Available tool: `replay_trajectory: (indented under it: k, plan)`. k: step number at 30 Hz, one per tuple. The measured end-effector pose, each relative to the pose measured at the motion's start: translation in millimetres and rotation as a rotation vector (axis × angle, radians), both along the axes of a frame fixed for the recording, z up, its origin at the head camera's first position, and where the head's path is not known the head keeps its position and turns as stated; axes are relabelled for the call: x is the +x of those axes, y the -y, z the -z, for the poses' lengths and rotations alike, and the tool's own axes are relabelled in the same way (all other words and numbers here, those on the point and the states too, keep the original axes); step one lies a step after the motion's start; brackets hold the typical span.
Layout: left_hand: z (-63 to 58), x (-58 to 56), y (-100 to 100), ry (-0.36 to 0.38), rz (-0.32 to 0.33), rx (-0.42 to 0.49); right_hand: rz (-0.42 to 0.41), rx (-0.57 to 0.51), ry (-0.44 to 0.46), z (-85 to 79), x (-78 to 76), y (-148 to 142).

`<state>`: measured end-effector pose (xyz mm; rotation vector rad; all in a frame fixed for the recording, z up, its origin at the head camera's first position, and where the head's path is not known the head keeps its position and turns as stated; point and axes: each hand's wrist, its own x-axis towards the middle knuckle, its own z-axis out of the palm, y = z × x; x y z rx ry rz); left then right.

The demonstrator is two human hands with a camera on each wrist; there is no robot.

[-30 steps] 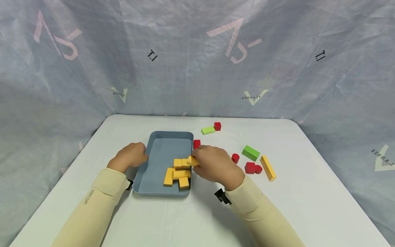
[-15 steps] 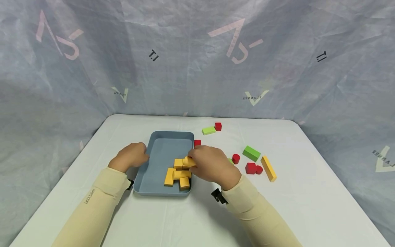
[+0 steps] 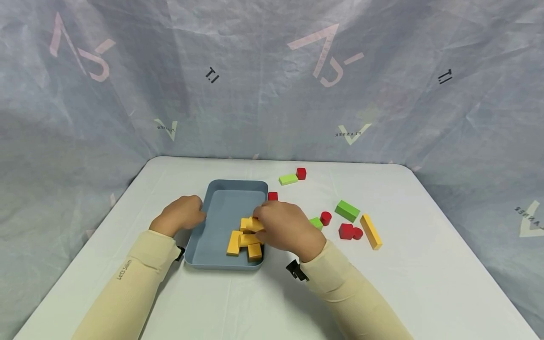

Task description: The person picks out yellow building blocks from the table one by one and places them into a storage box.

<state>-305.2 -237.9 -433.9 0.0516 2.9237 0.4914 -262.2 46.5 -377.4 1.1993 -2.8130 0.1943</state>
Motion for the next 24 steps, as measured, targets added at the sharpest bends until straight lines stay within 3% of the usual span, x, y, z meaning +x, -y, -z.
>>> replay_trajectory:
  k: [24]
  plan:
    - [-3.8, 0.3, -1.9, 0.026, -0.012, -0.012, -0.012, 0.047, -0.006, 12.0, 3.8, 12.6]
